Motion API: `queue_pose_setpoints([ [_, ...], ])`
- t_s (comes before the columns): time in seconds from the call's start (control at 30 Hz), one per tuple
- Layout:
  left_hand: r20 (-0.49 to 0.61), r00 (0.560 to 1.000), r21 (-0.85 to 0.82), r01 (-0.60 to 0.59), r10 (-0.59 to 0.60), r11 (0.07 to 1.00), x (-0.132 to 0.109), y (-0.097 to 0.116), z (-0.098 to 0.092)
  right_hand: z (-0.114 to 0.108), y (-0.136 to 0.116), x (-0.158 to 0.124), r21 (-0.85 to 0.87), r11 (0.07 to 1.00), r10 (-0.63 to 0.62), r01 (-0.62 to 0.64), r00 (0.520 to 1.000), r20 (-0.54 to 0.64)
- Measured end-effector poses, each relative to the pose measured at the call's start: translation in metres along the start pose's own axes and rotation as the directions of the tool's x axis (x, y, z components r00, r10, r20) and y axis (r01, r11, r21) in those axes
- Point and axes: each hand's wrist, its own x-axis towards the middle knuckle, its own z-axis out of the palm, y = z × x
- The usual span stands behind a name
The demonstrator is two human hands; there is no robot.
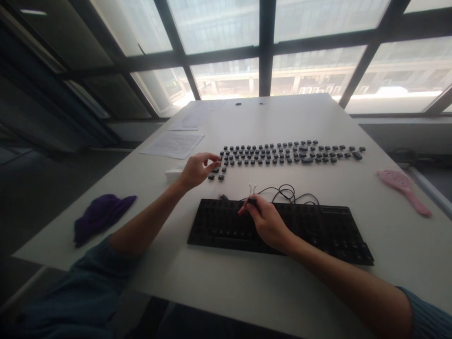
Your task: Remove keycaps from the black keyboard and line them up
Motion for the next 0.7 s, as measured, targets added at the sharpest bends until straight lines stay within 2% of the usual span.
queue_pose_setpoints([
  [0.07, 0.067, 0.997, -0.035, -0.034, 0.037, 0.999, -0.026, 0.021, -0.015, 0.000, 0.000, 0.000, -0.004, 1.000, -0.005, 0.005, 1.000, -0.004],
  [0.17, 0.175, 0.981, -0.096, -0.065, 0.081, 0.993, -0.076, 0.047, -0.029, 0.000, 0.001, 0.000, -0.015, 1.000, -0.015, 0.015, 1.000, -0.006],
  [0.27, 0.212, 0.972, -0.161, -0.065, 0.099, 0.985, -0.126, 0.059, -0.029, 0.000, 0.001, 0.000, -0.003, 1.000, -0.017, 0.017, 1.000, -0.008],
  [0.37, 0.219, 0.973, -0.159, -0.034, 0.068, 0.987, -0.162, 0.061, -0.020, 0.001, 0.001, -0.001, 0.013, 1.000, -0.020, 0.020, 1.000, -0.006],
  [0.5, 0.148, 0.986, -0.135, -0.058, 0.078, 0.989, -0.184, 0.060, -0.010, 0.001, 0.002, 0.000, 0.010, 0.999, -0.031, 0.031, 0.999, -0.012],
  [0.7, 0.044, 0.993, -0.136, -0.102, 0.109, 0.985, -0.191, 0.060, -0.001, 0.001, 0.003, 0.000, -0.006, 0.999, -0.036, 0.036, 0.999, -0.015],
])
